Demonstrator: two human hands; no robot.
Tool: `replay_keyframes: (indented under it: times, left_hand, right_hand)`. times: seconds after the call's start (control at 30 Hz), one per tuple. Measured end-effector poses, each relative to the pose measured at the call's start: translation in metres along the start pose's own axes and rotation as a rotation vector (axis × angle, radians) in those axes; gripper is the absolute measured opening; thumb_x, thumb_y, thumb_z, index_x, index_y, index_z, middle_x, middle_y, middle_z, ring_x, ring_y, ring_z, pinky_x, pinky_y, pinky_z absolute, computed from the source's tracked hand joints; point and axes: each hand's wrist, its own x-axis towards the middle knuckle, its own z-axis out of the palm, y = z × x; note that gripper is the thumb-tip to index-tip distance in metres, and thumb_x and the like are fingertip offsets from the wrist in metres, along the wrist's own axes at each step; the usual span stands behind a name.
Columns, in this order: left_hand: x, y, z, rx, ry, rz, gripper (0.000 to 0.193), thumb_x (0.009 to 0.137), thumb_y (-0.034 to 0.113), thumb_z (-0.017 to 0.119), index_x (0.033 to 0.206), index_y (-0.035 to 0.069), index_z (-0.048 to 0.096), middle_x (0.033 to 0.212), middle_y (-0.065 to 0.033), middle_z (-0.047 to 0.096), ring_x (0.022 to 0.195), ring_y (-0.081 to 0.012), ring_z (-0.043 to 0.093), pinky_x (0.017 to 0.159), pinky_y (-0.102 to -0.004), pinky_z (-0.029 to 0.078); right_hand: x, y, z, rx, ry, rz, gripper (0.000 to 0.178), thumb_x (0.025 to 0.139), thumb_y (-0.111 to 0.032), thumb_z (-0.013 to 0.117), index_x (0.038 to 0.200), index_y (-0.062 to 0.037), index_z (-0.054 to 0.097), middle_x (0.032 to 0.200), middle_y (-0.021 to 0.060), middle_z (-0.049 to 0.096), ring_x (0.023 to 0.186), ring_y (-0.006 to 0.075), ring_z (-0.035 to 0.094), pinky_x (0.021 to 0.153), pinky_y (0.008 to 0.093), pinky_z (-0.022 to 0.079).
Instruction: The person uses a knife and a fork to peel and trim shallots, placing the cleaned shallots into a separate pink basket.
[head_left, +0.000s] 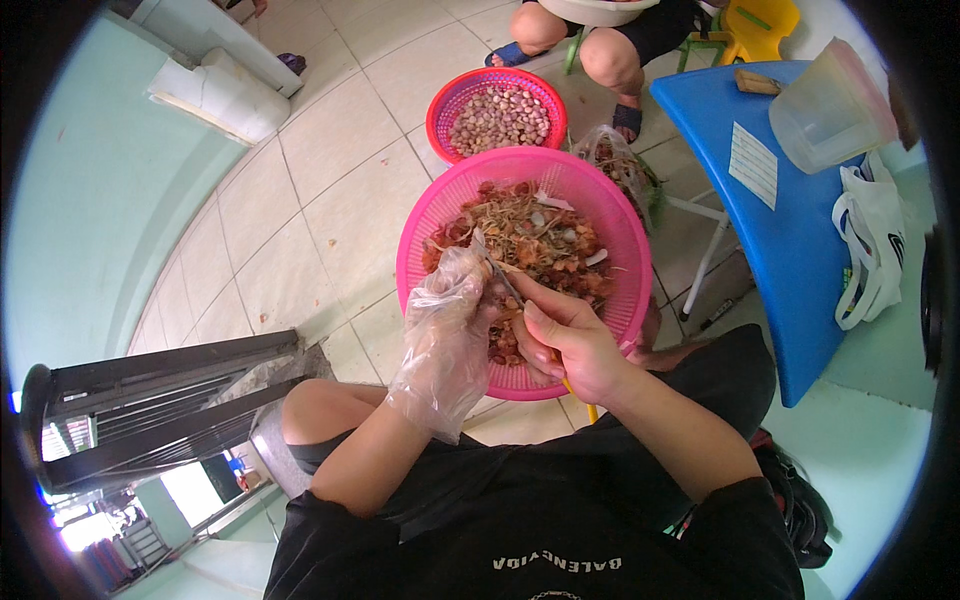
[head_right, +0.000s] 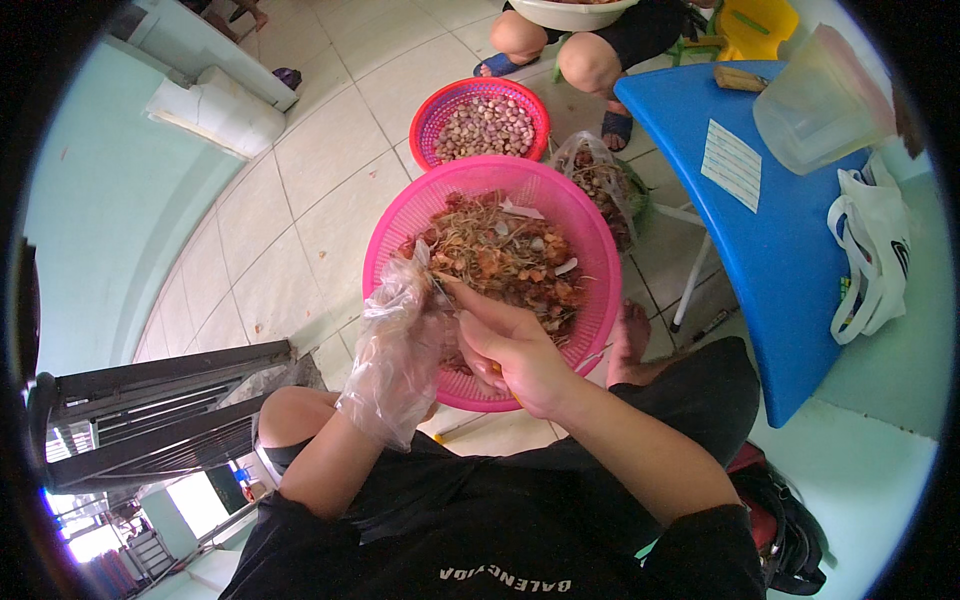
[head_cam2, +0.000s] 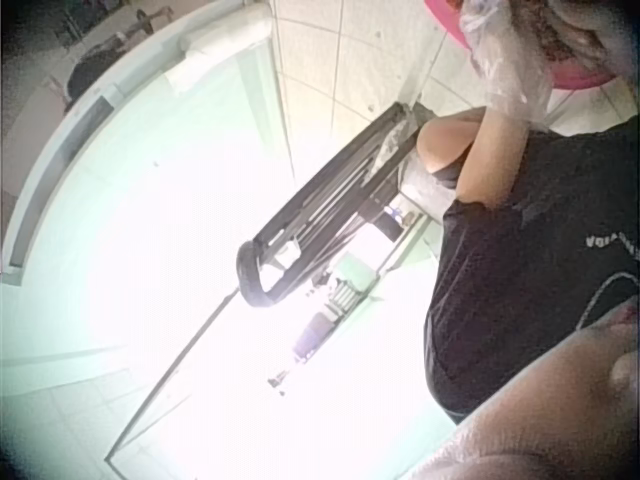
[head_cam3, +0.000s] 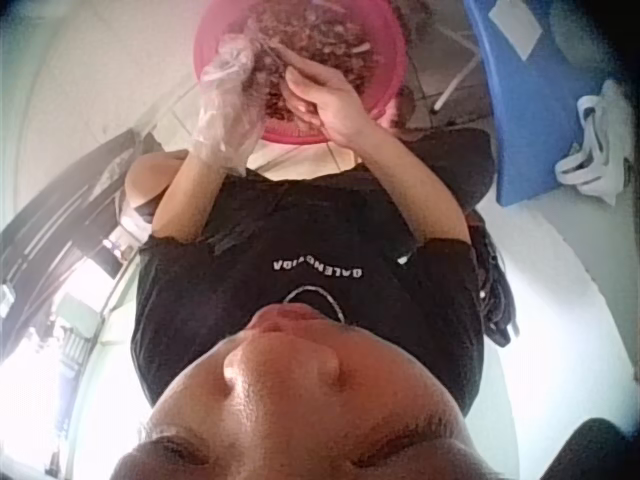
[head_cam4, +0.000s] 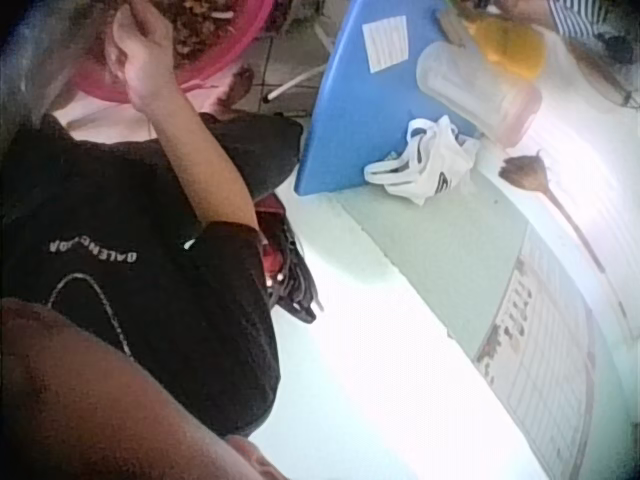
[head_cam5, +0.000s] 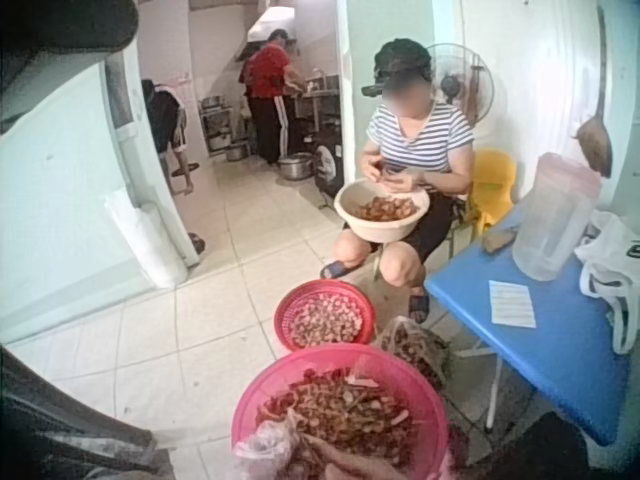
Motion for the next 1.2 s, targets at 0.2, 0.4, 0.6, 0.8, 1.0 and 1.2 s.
replay_keyframes:
  times: [0.2,0.4,0.6,0.8,1.0,1.2]
  left_hand:
    - [-0.007,0.010,0.010,0.032,0.033,0.009,0.022,0.095,0.006,0.069,0.116,0.006,0.064,0.107,-0.0037,0.068,0.095,-0.0140,0.064,0.080,-0.0279,0.051]
    - [-0.008,0.017,0.015,0.060,0.003,0.002,0.026,0.096,0.008,0.068,0.122,0.006,0.063,0.109,-0.0026,0.066,0.096,-0.0126,0.064,0.086,-0.0268,0.053]
    - [-0.007,0.017,0.012,0.037,-0.009,0.023,0.026,0.098,0.007,0.064,0.124,0.004,0.062,0.113,-0.0046,0.065,0.095,-0.0100,0.065,0.082,-0.0188,0.056]
    - [0.007,0.011,-0.011,-0.070,-0.106,-0.015,0.022,0.099,0.004,0.061,0.121,0.002,0.060,0.110,-0.0069,0.065,0.094,-0.0122,0.065,0.075,-0.0180,0.058]
    - [-0.005,0.018,0.003,-0.111,-0.102,-0.023,0.023,0.101,0.005,0.057,0.123,0.001,0.058,0.110,-0.0080,0.064,0.092,-0.0134,0.064,0.076,-0.0197,0.058]
    - [-0.006,0.018,-0.006,-0.051,-0.194,-0.004,0.030,0.102,0.005,0.054,0.131,0.002,0.056,0.111,-0.0065,0.064,0.095,-0.0120,0.062,0.080,-0.0208,0.054]
  right_hand:
    - [0.001,0.001,-0.002,-0.097,0.023,-0.025,0.057,0.107,-0.024,0.050,0.159,-0.0127,0.029,0.068,-0.0019,0.043,0.050,0.0059,0.037,0.047,0.0212,0.033]
    - [0.001,0.001,-0.003,-0.070,0.029,-0.005,0.057,0.107,-0.025,0.050,0.159,-0.0128,0.030,0.069,-0.0021,0.042,0.051,0.0055,0.036,0.047,0.0212,0.033]
    - [-0.001,-0.005,0.002,-0.082,0.037,0.001,0.057,0.107,-0.026,0.050,0.159,-0.0147,0.030,0.069,-0.0023,0.042,0.051,0.0054,0.036,0.048,0.0213,0.033]
    - [-0.003,-0.008,0.006,-0.037,0.069,-0.008,0.058,0.107,-0.024,0.050,0.159,-0.0112,0.028,0.069,-0.0040,0.040,0.053,0.0056,0.035,0.049,0.0213,0.034]
    - [-0.006,-0.012,0.005,-0.131,0.056,-0.031,0.057,0.107,-0.025,0.050,0.159,-0.0114,0.030,0.070,-0.0048,0.042,0.055,0.0048,0.036,0.050,0.0202,0.034]
    - [-0.007,-0.025,0.005,-0.555,-0.035,-0.026,0.058,0.106,-0.019,0.053,0.158,-0.0080,0.031,0.092,0.0001,0.063,0.080,0.0051,0.056,0.073,0.0210,0.047]
